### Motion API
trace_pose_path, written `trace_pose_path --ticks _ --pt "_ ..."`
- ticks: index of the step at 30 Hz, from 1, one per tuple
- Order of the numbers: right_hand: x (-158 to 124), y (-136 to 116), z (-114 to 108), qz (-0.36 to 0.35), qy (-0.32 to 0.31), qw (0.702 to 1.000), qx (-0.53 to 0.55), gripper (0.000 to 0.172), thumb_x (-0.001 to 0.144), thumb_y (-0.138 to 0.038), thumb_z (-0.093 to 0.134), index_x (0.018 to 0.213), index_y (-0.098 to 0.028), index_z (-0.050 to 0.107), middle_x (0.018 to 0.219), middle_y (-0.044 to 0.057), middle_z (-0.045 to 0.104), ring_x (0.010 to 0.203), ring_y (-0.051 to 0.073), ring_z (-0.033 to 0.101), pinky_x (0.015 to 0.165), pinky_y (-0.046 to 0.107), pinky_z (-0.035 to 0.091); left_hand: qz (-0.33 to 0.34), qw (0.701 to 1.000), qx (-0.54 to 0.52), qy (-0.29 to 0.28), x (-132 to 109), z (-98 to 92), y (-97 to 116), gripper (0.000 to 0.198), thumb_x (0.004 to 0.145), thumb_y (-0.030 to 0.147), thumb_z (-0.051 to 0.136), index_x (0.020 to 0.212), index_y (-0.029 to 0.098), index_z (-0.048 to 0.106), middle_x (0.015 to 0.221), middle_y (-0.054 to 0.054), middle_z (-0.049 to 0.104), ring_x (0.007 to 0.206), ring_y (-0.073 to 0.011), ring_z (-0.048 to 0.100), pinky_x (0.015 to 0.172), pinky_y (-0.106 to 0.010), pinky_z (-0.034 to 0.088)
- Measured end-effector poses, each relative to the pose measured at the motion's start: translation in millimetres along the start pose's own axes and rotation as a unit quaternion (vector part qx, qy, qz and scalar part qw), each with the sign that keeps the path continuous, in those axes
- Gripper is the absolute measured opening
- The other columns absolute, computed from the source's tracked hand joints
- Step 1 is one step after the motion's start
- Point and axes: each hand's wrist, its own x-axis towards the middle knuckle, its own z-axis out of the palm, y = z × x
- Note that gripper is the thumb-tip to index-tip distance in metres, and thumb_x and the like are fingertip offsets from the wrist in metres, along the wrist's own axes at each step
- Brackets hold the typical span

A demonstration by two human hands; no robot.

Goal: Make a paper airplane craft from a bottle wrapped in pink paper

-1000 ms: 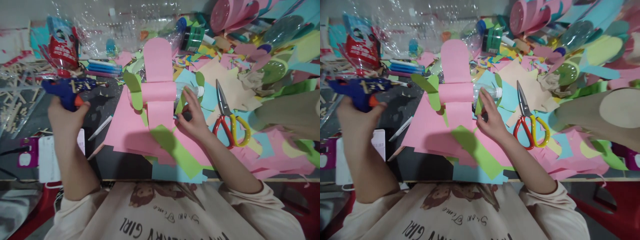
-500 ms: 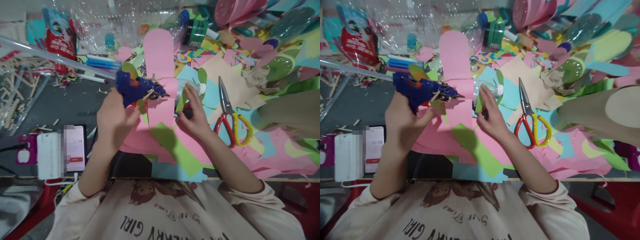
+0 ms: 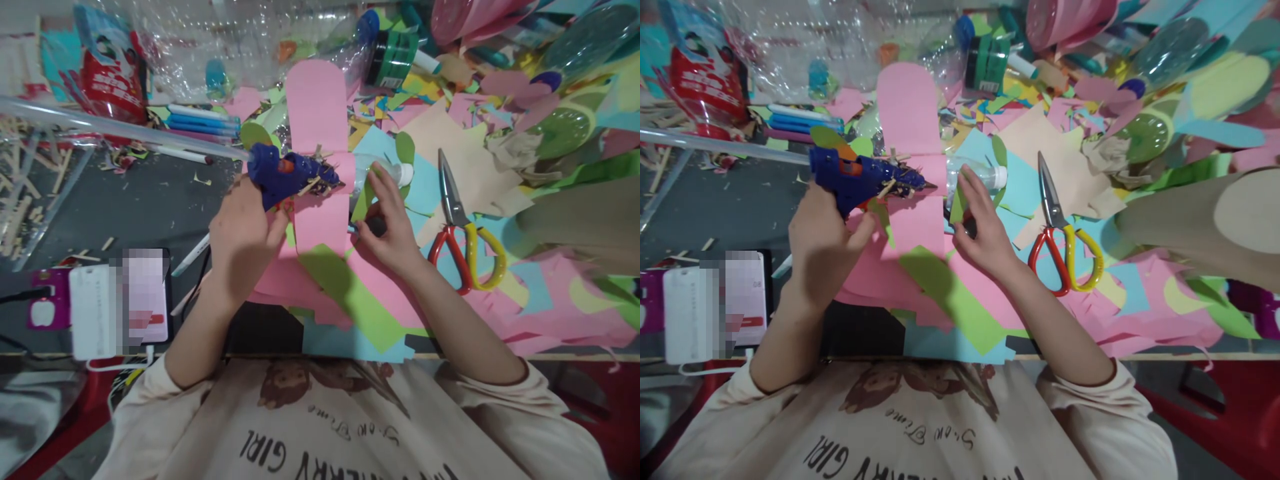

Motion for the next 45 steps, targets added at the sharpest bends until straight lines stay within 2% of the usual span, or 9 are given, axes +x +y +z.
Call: trace_pose_path --ticks 6,12,18,23,25,30,35,38,45 --pt "0 0 0 0.002 -0.005 1.000 0.004 0.064 0.099 -0.046 0.037 0.155 -0.045 0.007 0.165 0.000 0.023 0.152 0.033 0.021 0.088 0.052 0.061 0.008 1.000 -0.005 -0.001 -2 2.3 -2 0.029 0.087 0.035 0.050 0.110 0.020 0.056 0.110 -0.015 0.066 0.110 -0.0314 0.063 0.094 -0.041 0.052" --pt "0 -1 -1 0.010 -0.012 1.000 -0.003 0.065 0.099 -0.045 0.038 0.156 -0.044 0.006 0.164 0.004 0.023 0.149 0.034 0.030 0.082 0.049 0.063 0.009 0.999 0.032 0.004 -3 -1.0 -6 0.030 0.081 0.027 0.049 0.107 0.015 0.055 0.111 -0.019 0.066 0.109 -0.0327 0.064 0.094 -0.040 0.052" --pt "0 0 -1 0.007 -0.009 1.000 0.008 0.065 0.099 -0.046 0.038 0.155 -0.045 0.006 0.165 0.002 0.022 0.147 0.034 0.033 0.082 0.049 0.062 -0.019 0.999 0.023 0.017 -8 -3.3 -19 0.030 0.080 0.033 0.051 0.106 0.018 0.054 0.113 -0.015 0.066 0.112 -0.0302 0.063 0.094 -0.038 0.051" --pt "0 0 -1 0.011 -0.013 1.000 0.007 0.066 0.098 -0.047 0.038 0.156 -0.045 0.006 0.165 0.004 0.022 0.142 0.034 0.041 0.081 0.049 0.062 -0.032 0.996 0.080 0.032 -11 -7.3 -26 0.035 0.078 0.038 0.051 0.101 0.012 0.055 0.112 -0.019 0.067 0.096 -0.0295 0.067 0.082 -0.038 0.053" --pt "0 -1 -1 0.012 -0.014 1.000 0.003 0.066 0.098 -0.048 0.038 0.156 -0.044 0.005 0.165 0.005 0.022 0.139 0.034 0.044 0.080 0.049 0.062 -0.051 0.994 0.089 0.028 -11 -11.1 -28 0.039 0.074 0.037 0.053 0.104 0.012 0.054 0.114 -0.020 0.067 0.096 -0.0306 0.066 0.083 -0.040 0.053" --pt "0 -1 -2 0.017 -0.015 1.000 0.008 0.066 0.098 -0.049 0.038 0.155 -0.047 0.005 0.166 0.002 0.019 0.141 0.034 0.042 0.082 0.051 0.061 -0.100 0.990 0.099 -0.005 -13 -23.5 -31 0.041 0.074 0.033 0.052 0.109 0.012 0.053 0.118 -0.023 0.064 0.104 -0.0376 0.064 0.086 -0.047 0.051" --pt "-1 -1 -2 0.027 -0.025 0.999 0.004 0.068 0.097 -0.049 0.039 0.155 -0.046 0.004 0.167 0.001 0.017 0.142 0.034 0.040 0.087 0.052 0.059 -0.075 0.991 0.109 -0.014 -18 -33.1 -38 0.052 0.079 0.038 0.045 0.119 0.005 0.052 0.122 -0.028 0.061 0.107 -0.0408 0.063 0.088 -0.052 0.051" --pt "-1 0 -2 0.025 -0.027 0.999 -0.001 0.069 0.097 -0.047 0.040 0.155 -0.046 0.003 0.166 0.002 0.019 0.144 0.035 0.038 0.082 0.051 0.061 -0.068 0.991 0.114 -0.018 -20 -37.3 -40 0.057 0.083 0.039 0.042 0.124 0.001 0.049 0.124 -0.031 0.059 0.110 -0.0424 0.062 0.089 -0.054 0.050" --pt "0 0 -2 0.005 -0.016 1.000 0.005 0.067 0.098 -0.046 0.040 0.155 -0.046 0.005 0.165 0.003 0.021 0.144 0.034 0.038 0.079 0.049 0.063 -0.069 0.991 0.112 -0.022 -17 -39.8 -38 0.050 0.083 0.040 0.043 0.118 0.006 0.051 0.119 -0.028 0.061 0.106 -0.0423 0.063 0.087 -0.056 0.050"
